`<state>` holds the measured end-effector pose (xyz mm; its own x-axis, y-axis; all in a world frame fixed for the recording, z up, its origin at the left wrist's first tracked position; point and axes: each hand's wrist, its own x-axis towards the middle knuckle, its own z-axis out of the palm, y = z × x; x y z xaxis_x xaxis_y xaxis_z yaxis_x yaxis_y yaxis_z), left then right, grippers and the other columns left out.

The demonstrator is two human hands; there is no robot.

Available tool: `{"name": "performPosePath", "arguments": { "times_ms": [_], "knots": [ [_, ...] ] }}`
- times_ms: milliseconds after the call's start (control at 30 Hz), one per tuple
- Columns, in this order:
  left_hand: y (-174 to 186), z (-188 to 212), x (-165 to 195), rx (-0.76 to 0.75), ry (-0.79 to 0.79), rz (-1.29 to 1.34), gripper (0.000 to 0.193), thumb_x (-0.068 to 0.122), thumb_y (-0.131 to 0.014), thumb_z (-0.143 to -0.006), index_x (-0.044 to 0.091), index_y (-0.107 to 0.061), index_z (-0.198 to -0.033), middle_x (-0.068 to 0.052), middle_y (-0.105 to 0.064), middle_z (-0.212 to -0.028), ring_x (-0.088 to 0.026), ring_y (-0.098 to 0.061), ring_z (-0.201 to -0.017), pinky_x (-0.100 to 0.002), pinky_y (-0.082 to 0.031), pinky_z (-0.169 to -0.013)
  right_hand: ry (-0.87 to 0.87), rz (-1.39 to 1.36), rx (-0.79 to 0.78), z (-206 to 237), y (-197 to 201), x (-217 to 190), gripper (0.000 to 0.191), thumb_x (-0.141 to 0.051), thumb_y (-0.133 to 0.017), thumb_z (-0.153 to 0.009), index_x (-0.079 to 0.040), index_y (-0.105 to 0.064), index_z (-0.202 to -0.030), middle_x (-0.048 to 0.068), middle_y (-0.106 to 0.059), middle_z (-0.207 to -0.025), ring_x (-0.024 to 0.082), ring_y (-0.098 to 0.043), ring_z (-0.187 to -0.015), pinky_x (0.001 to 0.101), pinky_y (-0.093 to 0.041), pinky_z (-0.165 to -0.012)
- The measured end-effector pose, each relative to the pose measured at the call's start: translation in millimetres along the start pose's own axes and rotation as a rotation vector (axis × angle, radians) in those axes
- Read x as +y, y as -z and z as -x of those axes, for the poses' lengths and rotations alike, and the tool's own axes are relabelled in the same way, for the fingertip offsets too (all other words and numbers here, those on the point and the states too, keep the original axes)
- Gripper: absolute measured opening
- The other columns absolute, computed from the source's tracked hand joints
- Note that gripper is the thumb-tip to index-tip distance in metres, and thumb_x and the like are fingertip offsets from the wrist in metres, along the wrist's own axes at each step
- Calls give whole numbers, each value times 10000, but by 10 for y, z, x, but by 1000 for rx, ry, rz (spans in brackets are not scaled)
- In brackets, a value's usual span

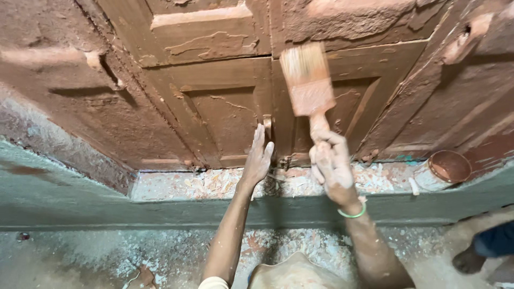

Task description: The person paints a wooden paneled door with reddish-brown paint using a wide brush, steadying the door with their other hand. They work across different panels and edges of the door, reloading the brush from a paint container on the ledge and brushing paint over the recessed panels and frame areas.

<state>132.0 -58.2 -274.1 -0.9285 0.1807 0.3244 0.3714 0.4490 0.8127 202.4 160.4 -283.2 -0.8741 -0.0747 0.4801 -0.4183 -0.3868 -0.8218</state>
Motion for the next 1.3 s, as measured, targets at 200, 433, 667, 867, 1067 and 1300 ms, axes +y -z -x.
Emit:
{"name": "performPosePath", "arguments": {
  "times_ms": [200,433,667,867,1067,1300],
  "knots": [
    [362,66,-116,56,15,-16,697,406,-405,-1060,45,-188,-1616,-154,-110,-1717,-308,-110,-1586,-403,-156,-1262,27,-102,-50,-103,-392,110,357,-118,-472,-1087,-92,-384,-1432,56,-535,-998,37,-408,-558,189,-386,-482],
    [888,200,-353,140,30,-44,684,402,-411,-1063,45,-205,-1609,-162,-120,-1716,-310,-117,-1589,-405,-175,-1258,-614,-197,306,286,-1258,877,375,-171,-469,-1009,-193,-476,-1383,-13,-491,-800,54,-412,-497,201,-332,-371],
    [1444,229,-605,175,60,-115,680,389,-417,-1063,42,-210,-1609,-163,-136,-1711,-310,-121,-1588,-408,-163,-1263,-793,-71,310,113,-1624,1035,369,-142,-537,-985,-187,-484,-1347,31,-539,-830,93,-476,-526,247,-398,-392],
    [1635,188,-698,125,90,-115,694,399,-412,-1049,43,-202,-1607,-154,-118,-1707,-303,-123,-1576,-405,-164,-1254,-168,-112,-31,-402,-1636,874,397,-65,-517,-1055,-57,-415,-1439,-7,-476,-861,28,-391,-578,173,-340,-465],
    [1620,206,-822,125,120,-131,690,405,-408,-1053,47,-201,-1606,-147,-120,-1708,-298,-113,-1581,-403,-165,-1255,-33,131,45,-435,-1703,1001,349,-118,-485,-1056,-80,-426,-1399,-3,-496,-818,24,-391,-513,170,-361,-417],
    [1464,313,-951,198,121,-141,679,362,-443,-1044,48,-214,-1601,-157,-126,-1704,-302,-122,-1575,-393,-161,-1255,-904,15,239,156,-1777,1449,355,-164,-507,-1028,-171,-499,-1383,28,-560,-860,88,-476,-523,257,-367,-375]
  ]
}}
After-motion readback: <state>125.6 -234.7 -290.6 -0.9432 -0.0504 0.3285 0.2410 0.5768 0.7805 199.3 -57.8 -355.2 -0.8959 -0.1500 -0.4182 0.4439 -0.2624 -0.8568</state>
